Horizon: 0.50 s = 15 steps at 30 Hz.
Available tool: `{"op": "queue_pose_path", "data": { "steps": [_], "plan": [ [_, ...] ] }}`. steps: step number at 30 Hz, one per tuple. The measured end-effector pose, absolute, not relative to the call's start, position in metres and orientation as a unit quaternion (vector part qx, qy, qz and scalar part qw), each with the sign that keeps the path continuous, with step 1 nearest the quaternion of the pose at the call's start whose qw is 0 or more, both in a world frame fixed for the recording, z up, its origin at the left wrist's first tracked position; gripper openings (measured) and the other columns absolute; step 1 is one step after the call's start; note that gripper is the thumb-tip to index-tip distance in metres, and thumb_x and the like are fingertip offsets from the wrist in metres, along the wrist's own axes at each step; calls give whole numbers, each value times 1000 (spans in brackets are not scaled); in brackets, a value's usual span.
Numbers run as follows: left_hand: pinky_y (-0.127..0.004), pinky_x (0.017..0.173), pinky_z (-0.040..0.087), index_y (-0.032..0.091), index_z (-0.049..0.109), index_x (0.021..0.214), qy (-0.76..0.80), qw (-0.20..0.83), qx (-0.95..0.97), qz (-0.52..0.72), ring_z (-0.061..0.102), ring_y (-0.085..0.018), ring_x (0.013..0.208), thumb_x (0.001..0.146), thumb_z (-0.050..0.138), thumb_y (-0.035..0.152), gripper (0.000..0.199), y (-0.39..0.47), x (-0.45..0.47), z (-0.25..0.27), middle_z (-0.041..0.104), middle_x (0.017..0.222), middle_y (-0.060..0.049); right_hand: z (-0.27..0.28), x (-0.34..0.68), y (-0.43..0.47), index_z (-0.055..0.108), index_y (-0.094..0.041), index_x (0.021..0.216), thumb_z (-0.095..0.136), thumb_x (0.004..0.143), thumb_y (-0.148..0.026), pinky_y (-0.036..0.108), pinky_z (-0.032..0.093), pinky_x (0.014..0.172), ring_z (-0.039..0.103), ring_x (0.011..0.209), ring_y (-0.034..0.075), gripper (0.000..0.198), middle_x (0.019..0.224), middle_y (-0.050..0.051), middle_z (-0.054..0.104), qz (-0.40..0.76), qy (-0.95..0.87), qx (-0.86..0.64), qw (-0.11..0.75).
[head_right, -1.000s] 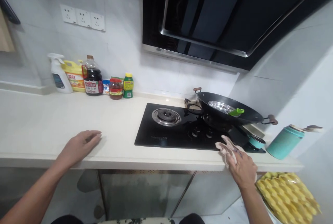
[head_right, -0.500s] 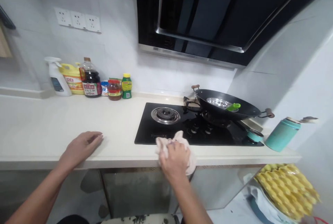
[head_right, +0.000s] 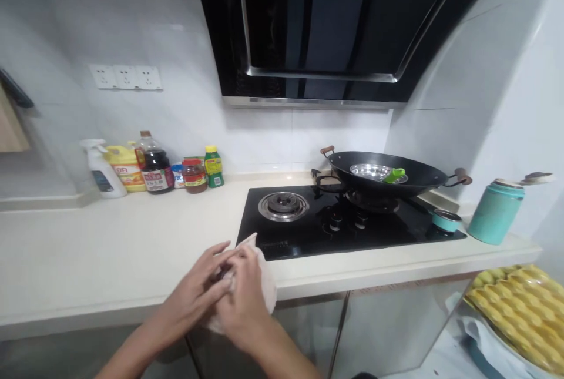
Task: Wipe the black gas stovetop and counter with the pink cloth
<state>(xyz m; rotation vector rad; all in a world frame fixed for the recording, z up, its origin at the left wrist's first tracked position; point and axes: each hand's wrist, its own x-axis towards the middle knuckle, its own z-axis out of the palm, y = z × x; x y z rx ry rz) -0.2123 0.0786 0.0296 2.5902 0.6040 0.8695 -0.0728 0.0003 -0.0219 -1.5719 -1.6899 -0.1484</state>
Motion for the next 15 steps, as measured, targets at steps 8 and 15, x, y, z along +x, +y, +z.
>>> {"op": "queue_pose_path", "data": {
  "steps": [8, 15],
  "plan": [
    [-57, 102, 44, 20, 59, 135, 286, 47, 942, 170, 54, -39, 125, 74, 78, 49, 70, 56, -176, 25, 57, 141, -18, -4, 94, -49, 62, -24, 98, 43, 93, -32, 44, 45, 96, 60, 106, 26, 21, 109, 9, 64, -101, -535, -645, 536],
    [-55, 88, 41, 25, 58, 130, 258, -14, 954, 154, 54, -39, 107, 61, 86, 50, 78, 21, -108, 11, 60, 126, -18, -34, 150, -48, 66, -23, 93, 45, 91, -39, 39, 48, 90, 63, 97, 24, 26, 103, 8, 66, -88, -560, -701, 434]
  ]
}}
